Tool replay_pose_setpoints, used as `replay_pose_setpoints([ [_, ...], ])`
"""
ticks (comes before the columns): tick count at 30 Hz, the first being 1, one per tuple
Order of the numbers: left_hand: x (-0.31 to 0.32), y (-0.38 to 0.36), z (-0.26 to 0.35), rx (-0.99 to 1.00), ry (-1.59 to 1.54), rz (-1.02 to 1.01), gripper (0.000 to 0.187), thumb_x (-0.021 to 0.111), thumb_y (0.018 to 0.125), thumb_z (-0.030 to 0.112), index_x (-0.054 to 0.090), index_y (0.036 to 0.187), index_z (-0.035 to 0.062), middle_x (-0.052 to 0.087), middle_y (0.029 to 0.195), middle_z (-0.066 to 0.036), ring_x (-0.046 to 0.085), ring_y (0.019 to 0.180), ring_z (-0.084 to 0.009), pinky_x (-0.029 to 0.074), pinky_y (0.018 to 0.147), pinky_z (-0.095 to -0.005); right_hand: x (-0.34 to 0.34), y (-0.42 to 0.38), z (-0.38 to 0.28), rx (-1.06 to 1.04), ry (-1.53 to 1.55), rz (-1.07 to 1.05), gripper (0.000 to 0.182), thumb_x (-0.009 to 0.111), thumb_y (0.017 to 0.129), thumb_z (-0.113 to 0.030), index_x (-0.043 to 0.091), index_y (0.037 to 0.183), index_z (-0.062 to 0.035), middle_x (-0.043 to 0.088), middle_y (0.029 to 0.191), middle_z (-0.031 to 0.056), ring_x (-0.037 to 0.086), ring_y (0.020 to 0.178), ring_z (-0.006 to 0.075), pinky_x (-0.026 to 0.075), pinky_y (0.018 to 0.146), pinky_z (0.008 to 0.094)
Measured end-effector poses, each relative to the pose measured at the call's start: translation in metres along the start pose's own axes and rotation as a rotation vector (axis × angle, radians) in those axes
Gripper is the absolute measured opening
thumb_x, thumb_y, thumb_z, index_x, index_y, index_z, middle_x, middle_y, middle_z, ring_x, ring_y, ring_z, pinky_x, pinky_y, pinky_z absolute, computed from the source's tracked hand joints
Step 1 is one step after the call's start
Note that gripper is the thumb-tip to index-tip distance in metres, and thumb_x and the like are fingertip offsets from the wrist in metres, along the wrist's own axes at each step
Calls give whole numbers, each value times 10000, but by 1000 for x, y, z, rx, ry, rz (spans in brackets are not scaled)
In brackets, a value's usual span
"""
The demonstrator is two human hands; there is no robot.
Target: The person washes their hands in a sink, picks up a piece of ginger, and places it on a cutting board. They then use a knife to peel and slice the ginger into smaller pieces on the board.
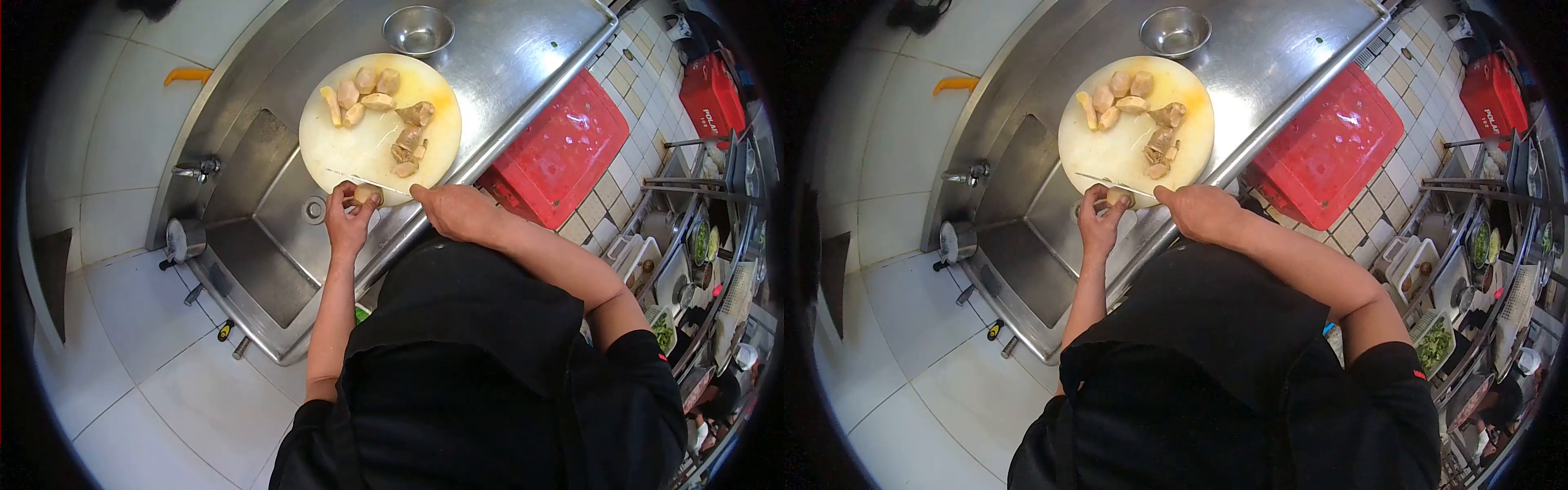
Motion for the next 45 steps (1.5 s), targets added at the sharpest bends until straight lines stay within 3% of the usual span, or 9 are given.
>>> replay_pose_setpoints([
  [6, 2, -5, 1, 75, 23, -14, 444, 850, 838, 154, 602, 1186, 33, 515, 1157, -97, 629, 980, -208, 618, 839, -348, 2, 22, -4, 31, 128, -38, 250, 488, 966, -110, 520, 1192, -6, 694, 862, 280, 690, 881, 463, 534, 785, 566],
  [12, 2, -7, -9, 146, 59, -68, 475, 846, 848, 160, 577, 1227, 61, 484, 1210, -79, 618, 1039, -202, 616, 892, -374, 15, 45, 3, 8, 233, -2, 259, 531, 986, -165, 473, 1175, 1, 675, 892, 309, 660, 897, 505, 505, 797, 588],
  [22, -3, -10, -21, 380, 198, -99, 513, 850, 821, 144, 556, 1233, 57, 492, 1238, -108, 610, 1102, -252, 601, 955, -410, 23, 65, 11, -7, 274, 3, 262, 537, 984, -175, 501, 1179, -3, 681, 950, 306, 651, 961, 498, 501, 840, 568],
  [25, -11, -12, -22, 456, 236, -120, 506, 837, 825, 122, 548, 1236, 52, 522, 1267, -141, 607, 1151, -276, 586, 986, -425, 16, 55, 17, 55, 217, 83, 292, 520, 958, -151, 527, 1208, -2, 691, 943, 296, 677, 934, 464, 522, 840, 549],
  [28, -16, -14, -22, 422, 145, -144, 488, 823, 831, 102, 559, 1239, 49, 547, 1285, -161, 601, 1190, -292, 574, 1003, -418, -3, 37, 17, 126, 144, 29, 235, 515, 993, -180, 516, 1167, -23, 686, 963, 286, 668, 910, 479, 517, 802, 572],
  [33, -17, -14, -21, 416, 228, -153, 454, 812, 842, 115, 598, 1233, 25, 550, 1293, -167, 601, 1193, -303, 561, 1019, -399, -5, 0, 1, 1, -32, 69, 183, 539, 972, -174, 546, 1105, -49, 679, 878, 212, 694, 808, 430, 552, 696, 547],
  [36, -18, -16, -13, 472, 289, -125, 469, 820, 811, 149, 620, 1224, 52, 582, 1202, -179, 600, 1108, -345, 518, 958, -421, 0, -12, -2, -74, -71, 86, 230, 542, 964, -171, 574, 1180, -99, 690, 852, 175, 720, 761, 390, 565, 636, 525],
  [45, -14, -14, -28, 375, 125, -125, 468, 818, 814, 137, 611, 1223, 39, 575, 1197, -182, 606, 1108, -332, 540, 955, -408, 5, -5, -5, -59, -73, 69, 267, 541, 958, -161, 574, 1216, -101, 691, 845, 179, 718, 782, 393, 564, 654, 523],
])
Point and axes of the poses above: each hand's wrist, its own y-axis towards the middle knuckle, its own x-axis out of the palm, z = x × y, the point moved 3 cm from there along y, towards the middle knuckle
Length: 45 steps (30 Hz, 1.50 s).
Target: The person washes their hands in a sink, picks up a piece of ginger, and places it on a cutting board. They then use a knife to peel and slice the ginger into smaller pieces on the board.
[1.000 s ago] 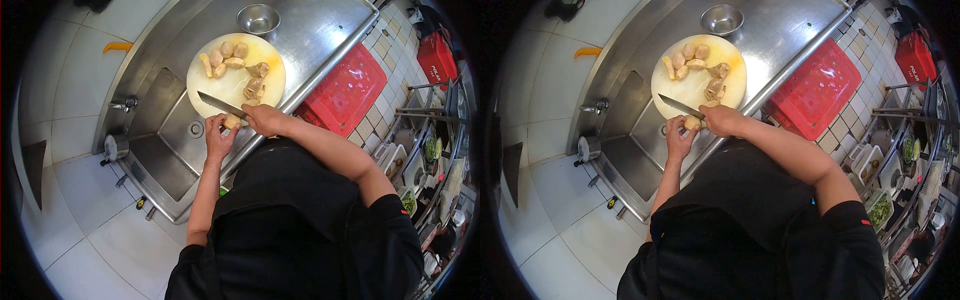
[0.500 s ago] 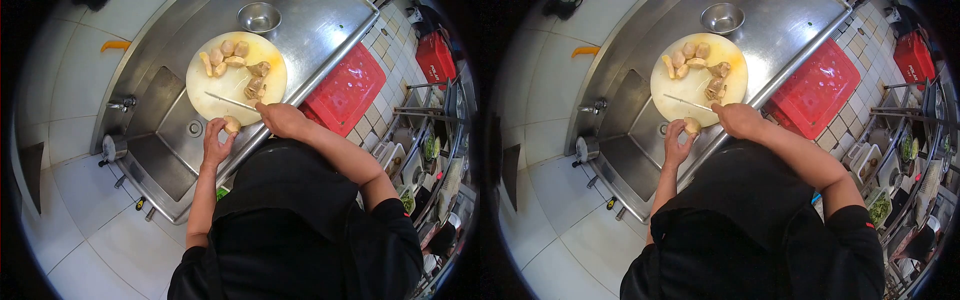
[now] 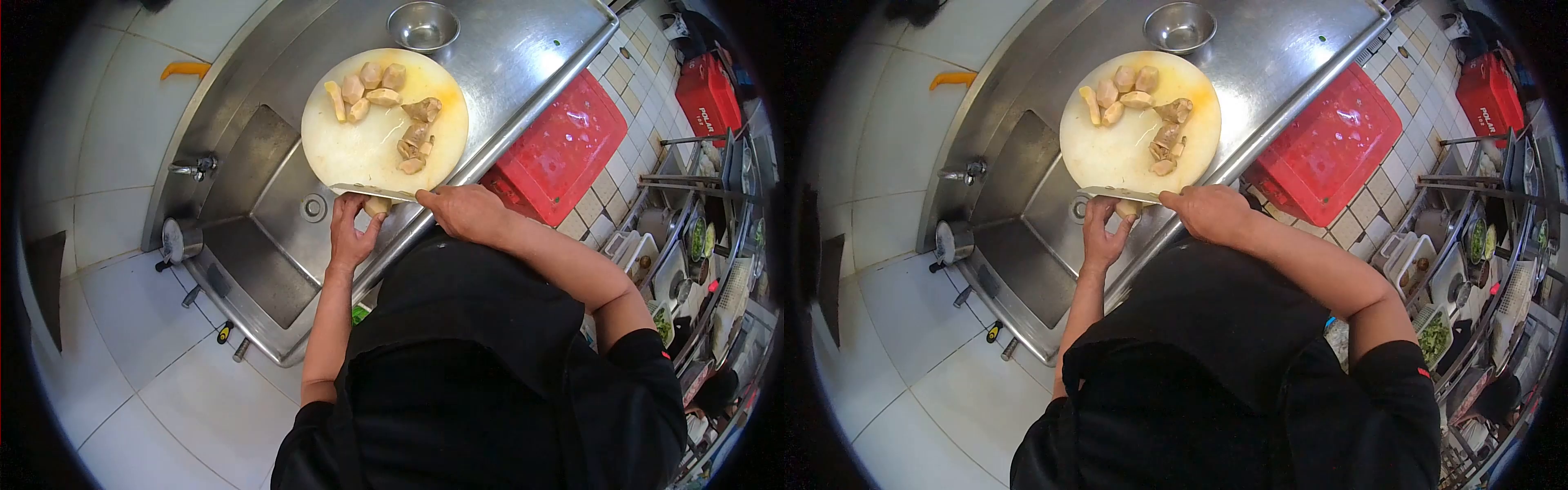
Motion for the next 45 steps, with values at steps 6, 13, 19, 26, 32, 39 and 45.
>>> replay_pose_setpoints([
  [6, -1, -3, -1, 3, 14, -36, 475, 796, 847, 73, 545, 1249, 35, 520, 1283, -149, 581, 1227, -287, 537, 1055, -406, 6, 27, 4, 71, 15, -132, 263, 517, 960, -140, 564, 1210, -73, 708, 869, 206, 713, 831, 404, 552, 706, 543],
  [13, -6, 1, 10, 95, 110, 70, 458, 821, 824, 161, 544, 1169, 45, 601, 1258, -195, 615, 1157, -310, 553, 924, -371, 0, 21, 21, 161, 105, 61, 234, 504, 972, -147, 551, 1163, -21, 704, 864, 238, 701, 838, 425, 543, 710, 551],
  [19, -6, 6, 4, -173, -90, 64, 413, 795, 871, 176, 544, 1164, 30, 672, 1147, -166, 690, 1020, -253, 564, 875, -346, -5, -3, 11, 51, 118, 75, 161, 495, 985, -134, 526, 1086, -12, 674, 808, 243, 679, 793, 444, 528, 689, 560],
  [26, -6, 4, 8, -312, -350, 85, 382, 691, 981, 232, 540, 1256, 15, 695, 1043, -145, 705, 903, -174, 574, 798, -304, -6, -19, -2, 55, 173, 106, 160, 502, 987, -147, 520, 1075, -15, 673, 827, 237, 674, 804, 443, 526, 701, 563],
  [32, -1, 15, 17, -583, -253, 63, 363, 652, 1013, 320, 558, 1171, 8, 703, 850, -128, 703, 654, -168, 577, 634, -307, -4, -16, 0, 86, 186, 71, 175, 503, 984, -153, 531, 1087, -14, 675, 840, 244, 674, 827, 444, 521, 721, 570],
  [39, -4, 18, -15, -799, -277, 37, 341, 723, 961, 264, 569, 1134, 13, 692, 900, -135, 685, 613, -165, 576, 614, -322, 7, 2, 10, 91, 163, 19, 202, 495, 994, -172, 552, 1101, -10, 680, 810, 248, 677, 816, 452, 511, 721, 586],
  [45, -5, 11, 10, -52, 32, 40, 510, 794, 805, 86, 567, 1259, 52, 568, 1323, -152, 637, 1098, -262, 543, 900, -368, 12, 7, 11, 94, 146, 26, 209, 493, 996, -176, 551, 1102, -5, 679, 794, 250, 682, 808, 454, 524, 719, 576],
])
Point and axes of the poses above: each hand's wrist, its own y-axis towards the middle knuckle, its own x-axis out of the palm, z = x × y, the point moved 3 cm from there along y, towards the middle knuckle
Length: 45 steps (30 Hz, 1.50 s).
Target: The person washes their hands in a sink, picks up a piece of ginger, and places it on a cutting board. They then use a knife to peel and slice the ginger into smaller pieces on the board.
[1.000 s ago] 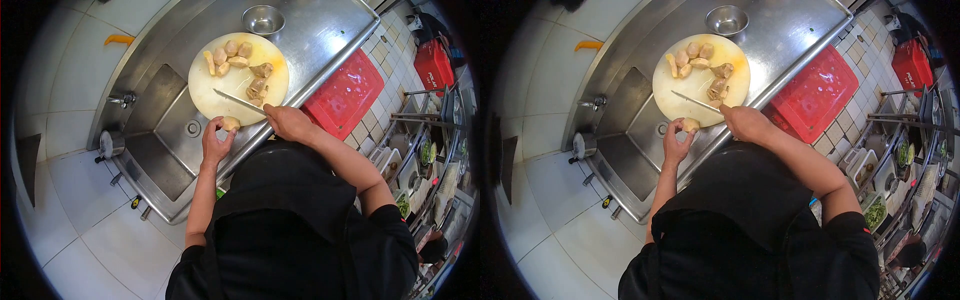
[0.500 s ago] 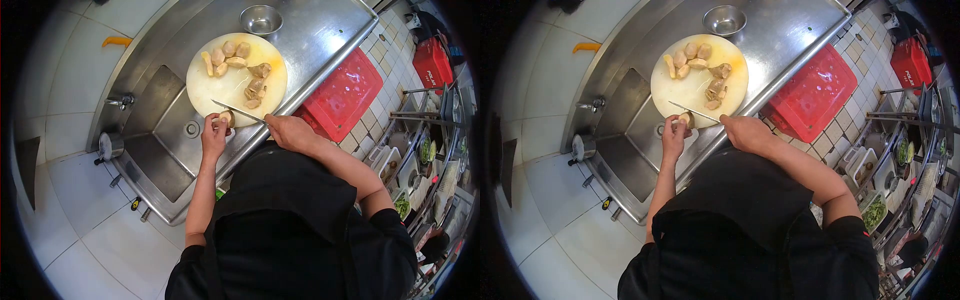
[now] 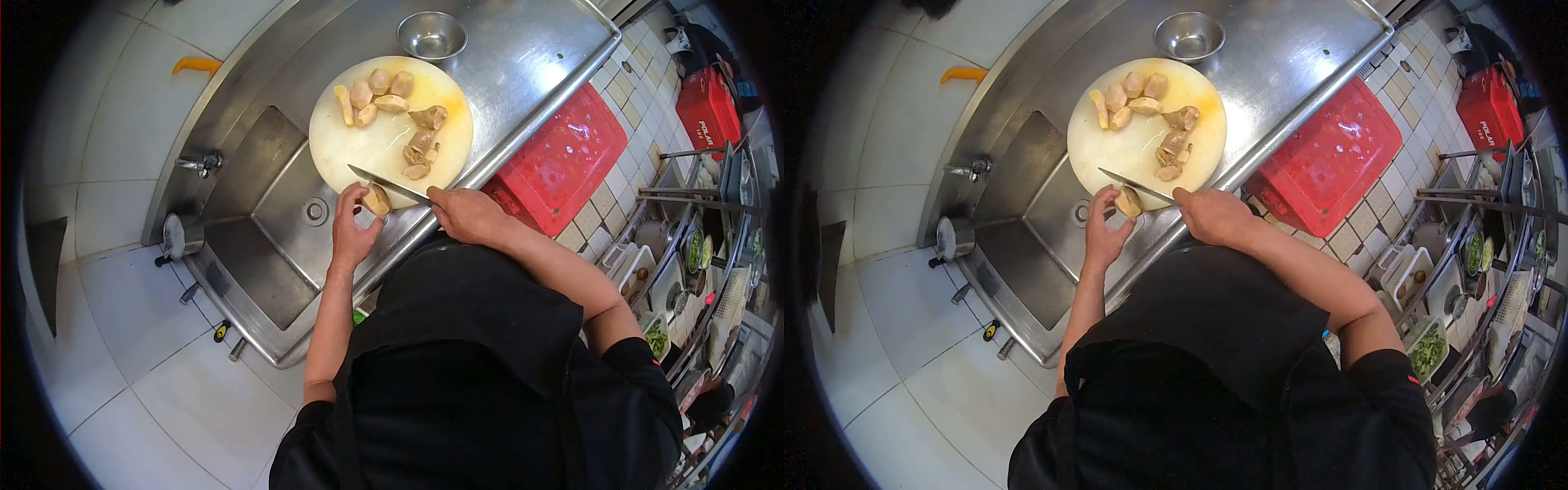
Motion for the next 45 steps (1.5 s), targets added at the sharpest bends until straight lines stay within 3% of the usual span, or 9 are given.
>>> replay_pose_setpoints([
  [4, 6, 4, 3, -72, -6, -40, 547, 833, 779, 112, 576, 1259, 59, 592, 1293, -147, 607, 1146, -298, 526, 946, -374, -4, -2, -6, -23, -15, 24, 206, 499, 993, -177, 554, 1102, -12, 684, 801, 246, 688, 799, 445, 534, 714, 569],
  [6, 9, 4, 6, -43, 114, 35, 575, 869, 761, 167, 601, 1254, 42, 624, 1235, -127, 653, 1009, -244, 544, 883, -372, -14, -7, -11, 4, -65, 8, 197, 545, 986, -181, 552, 1108, -27, 674, 850, 243, 680, 826, 435, 527, 714, 564],
  [12, 17, 10, 16, -45, 160, 151, 575, 893, 738, 256, 637, 1183, -4, 665, 1081, -139, 662, 903, -258, 549, 829, -381, -32, -28, -14, -60, -103, 46, 218, 551, 979, -180, 531, 1152, -49, 670, 861, 213, 680, 791, 438, 537, 681, 556],
  [16, 18, 17, 21, -79, 232, 105, 563, 887, 728, 251, 645, 1153, -29, 655, 1097, -172, 670, 1025, -315, 557, 904, -401, -31, -37, -15, -4, -148, 1, 232, 558, 972, -176, 524, 1167, -56, 668, 866, 204, 682, 776, 435, 544, 675, 552],
  [21, 19, 26, 35, -181, 275, 93, 539, 882, 706, 257, 655, 1104, -27, 655, 1060, -183, 673, 947, -327, 560, 849, -420, -32, -41, -18, 16, -151, 20, 225, 543, 973, -163, 525, 1169, -54, 664, 868, 205, 694, 763, 410, 550, 667, 548],
  [30, 22, 32, 42, -175, 328, 99, 528, 886, 699, 264, 658, 1085, -16, 666, 998, -175, 676, 914, -326, 555, 813, -418, -25, -34, -17, 5, -153, -41, 310, 554, 910, -84, 494, 1209, -25, 676, 888, 228, 713, 808, 413, 570, 679, 518],
  [36, 21, 31, 38, -171, 330, 110, 555, 900, 704, 313, 668, 1079, -23, 679, 968, -155, 676, 845, -289, 551, 783, -411, -21, -26, -16, -6, -144, -46, 285, 541, 939, -103, 493, 1211, -36, 679, 867, 213, 704, 778, 400, 548, 663, 523],
  [45, 19, 32, 37, -188, 273, 87, 570, 903, 709, 283, 667, 1140, -4, 690, 1037, -159, 684, 898, -290, 559, 810, -392, -14, -3, -10, 22, -69, -83, 259, 518, 951, -100, 486, 1196, -22, 680, 834, 235, 698, 825, 432, 544, 712, 551],
])
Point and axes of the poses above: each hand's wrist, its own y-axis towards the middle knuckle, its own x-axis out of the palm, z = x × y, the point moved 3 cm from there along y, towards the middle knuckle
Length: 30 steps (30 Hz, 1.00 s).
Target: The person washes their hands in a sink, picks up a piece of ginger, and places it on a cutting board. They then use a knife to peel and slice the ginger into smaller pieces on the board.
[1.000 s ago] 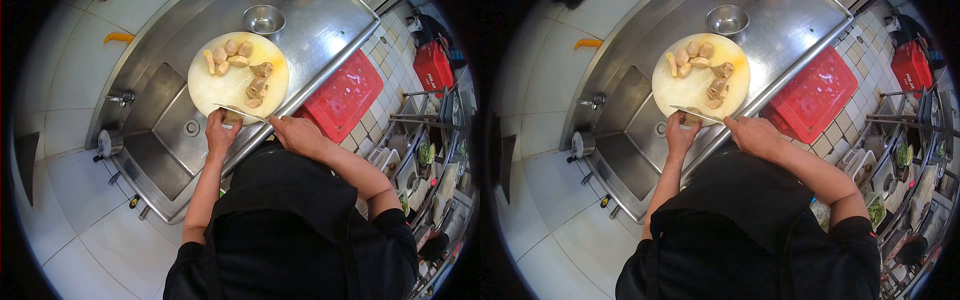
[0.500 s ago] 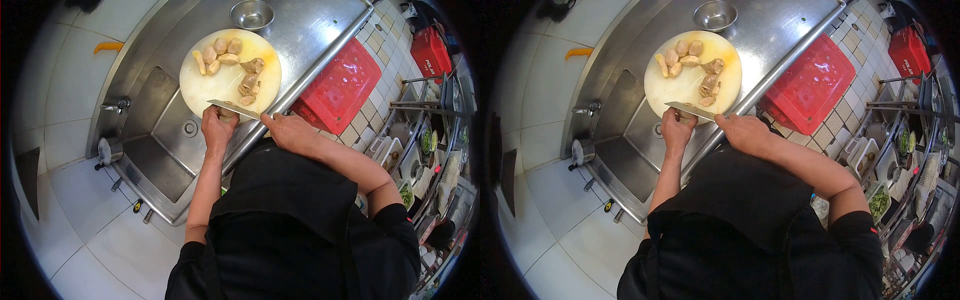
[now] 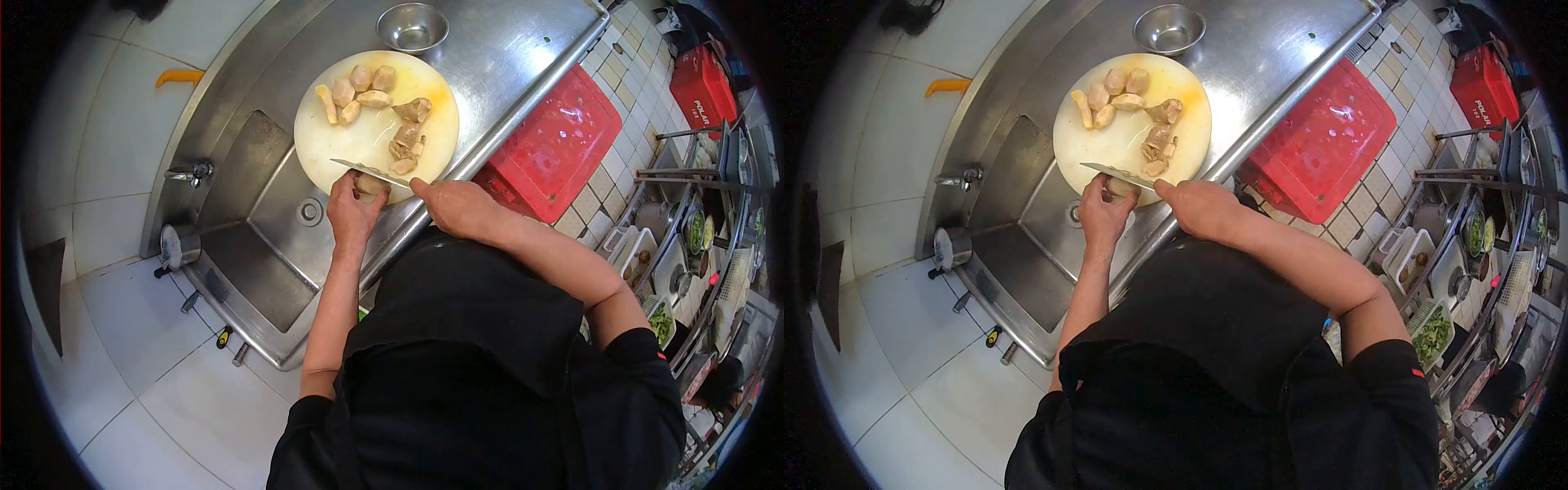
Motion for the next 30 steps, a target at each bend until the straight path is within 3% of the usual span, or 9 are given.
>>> replay_pose_setpoints([
  [7, 2, -15, -26, 16, -114, 6, 613, 899, 732, 210, 623, 1241, 6, 687, 1158, -156, 702, 914, -245, 576, 848, -364, 11, 21, 9, 91, 107, -89, 267, 494, 957, -108, 516, 1209, -24, 706, 943, 256, 688, 893, 454, 529, 783, 565],
  [10, 3, -18, -28, 76, -111, 16, 609, 887, 740, 176, 608, 1256, 12, 672, 1178, -153, 703, 952, -252, 580, 869, -360, 5, 12, 7, 19, 86, 47, 249, 490, 969, -129, 529, 1198, -36, 699, 919, 242, 692, 892, 446, 538, 783, 557],
  [13, 2, -20, -26, 138, -165, 58, 583, 868, 726, 166, 614, 1229, 16, 662, 1122, -146, 669, 918, -270, 564, 844, -371, -6, -4, 6, -18, -28, 52, 243, 505, 972, -146, 539, 1197, -63, 687, 884, 217, 705, 840, 429, 555, 726, 551],
  [15, 1, -19, -26, 121, -183, 49, 566, 861, 732, 164, 617, 1218, 5, 658, 1103, -146, 671, 939, -274, 559, 851, -378, -8, -15, 4, -87, -113, 118, 235, 562, 958, -158, 529, 1171, -64, 654, 861, 205, 703, 752, 405, 553, 616, 524],
  [18, 0, -17, -25, 93, -116, -5, 547, 865, 750, 165, 629, 1211, -9, 672, 1101, -154, 709, 993, -285, 585, 889, -385, -13, -25, -1, -93, -175, 88, 249, 577, 954, -170, 531, 1182, -82, 659, 900, 195, 707, 702, 389, 556, 572, 511],
  [30, 2, -18, -25, 98, -228, 53, 516, 868, 732, 179, 644, 1159, -5, 663, 1045, -145, 680, 942, -290, 554, 846, -393, -6, -21, 1, -107, -187, 76, 280, 558, 948, -150, 511, 1220, -108, 642, 922, 206, 712, 713, 384, 556, 578, 511],
])
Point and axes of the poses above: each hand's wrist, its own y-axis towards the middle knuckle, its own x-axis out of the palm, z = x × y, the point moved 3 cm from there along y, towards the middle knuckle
